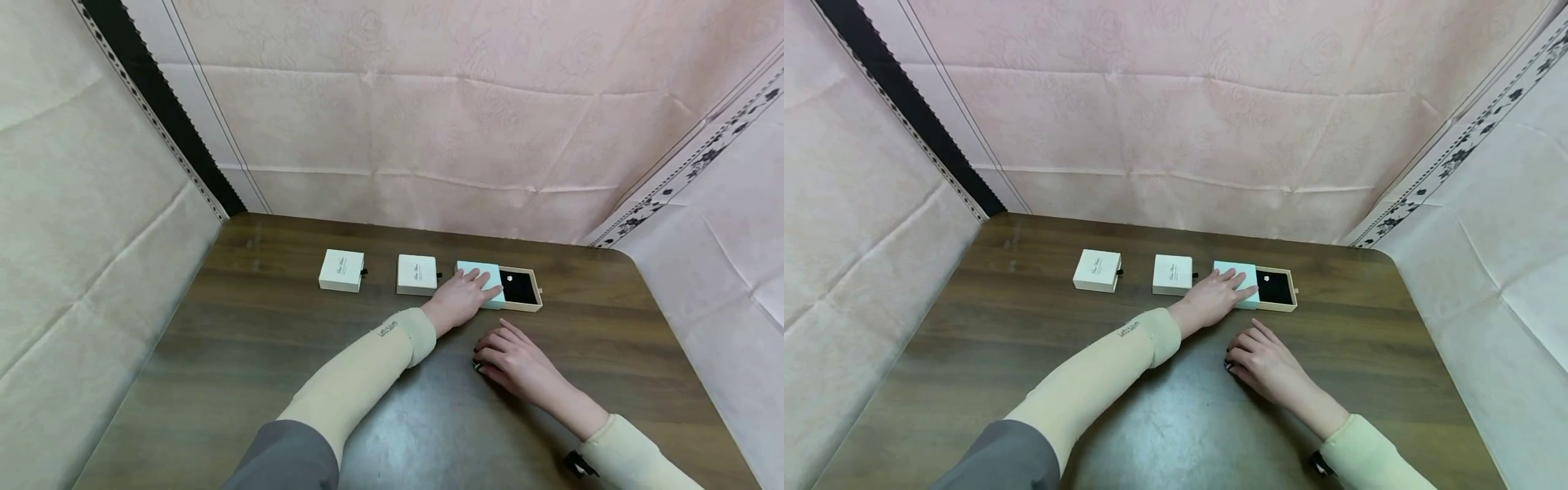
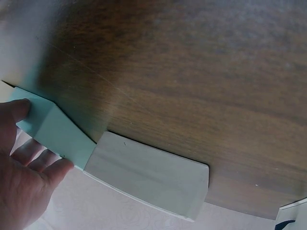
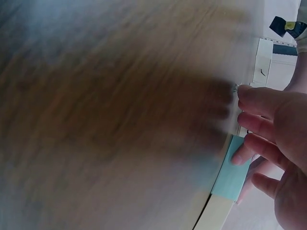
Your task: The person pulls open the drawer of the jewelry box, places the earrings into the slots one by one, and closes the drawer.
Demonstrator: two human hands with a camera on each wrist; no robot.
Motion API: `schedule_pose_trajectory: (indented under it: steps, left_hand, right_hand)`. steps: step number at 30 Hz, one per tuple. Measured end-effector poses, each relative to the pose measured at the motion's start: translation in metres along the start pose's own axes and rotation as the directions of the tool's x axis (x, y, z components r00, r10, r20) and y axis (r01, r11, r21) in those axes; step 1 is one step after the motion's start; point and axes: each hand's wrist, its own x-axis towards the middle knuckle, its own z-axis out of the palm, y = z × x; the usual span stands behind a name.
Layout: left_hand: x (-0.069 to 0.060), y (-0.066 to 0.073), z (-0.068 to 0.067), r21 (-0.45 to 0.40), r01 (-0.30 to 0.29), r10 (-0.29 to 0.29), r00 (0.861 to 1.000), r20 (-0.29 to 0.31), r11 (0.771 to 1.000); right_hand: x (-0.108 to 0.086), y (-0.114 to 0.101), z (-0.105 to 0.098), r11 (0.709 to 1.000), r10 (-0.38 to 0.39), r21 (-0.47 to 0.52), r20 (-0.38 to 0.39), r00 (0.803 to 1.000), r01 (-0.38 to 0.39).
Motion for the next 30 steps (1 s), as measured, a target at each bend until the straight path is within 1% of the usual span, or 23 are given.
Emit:
schedule_pose_trajectory:
  steps: [6, 9, 14, 19, 25, 30]
  left_hand:
    - [0.000, 0.000, 0.002, 0.008, -0.005, 0.005, 1.000, -0.015, 1.000]
    - [-0.001, 0.000, 0.001, 0.012, -0.006, 0.006, 1.000, -0.013, 1.000]
    - [-0.001, 0.000, 0.001, -0.003, -0.002, 0.002, 1.000, -0.005, 1.000]
    - [-0.001, -0.001, 0.001, -0.019, -0.001, 0.001, 1.000, -0.002, 1.000]
    - [-0.001, 0.000, 0.001, -0.025, -0.001, 0.001, 1.000, -0.010, 1.000]
    - [-0.002, -0.001, 0.001, -0.023, -0.006, 0.005, 1.000, -0.026, 1.000]
  right_hand:
    - [0.004, -0.002, 0.003, 1.000, -0.006, -0.005, 0.012, 1.000, 0.006]
    - [0.004, -0.001, 0.004, 1.000, -0.010, -0.005, 0.018, 1.000, 0.010]
    - [0.004, 0.000, 0.006, 0.999, -0.033, -0.010, 0.027, 0.999, 0.033]
    - [0.005, 0.000, 0.003, 1.000, -0.025, 0.009, 0.030, 0.999, 0.025]
    - [0.005, 0.006, -0.010, 0.997, -0.002, 0.075, -0.033, 0.999, 0.004]
    - [0.007, 0.020, -0.029, 0.996, 0.050, 0.073, -0.066, 0.997, -0.045]
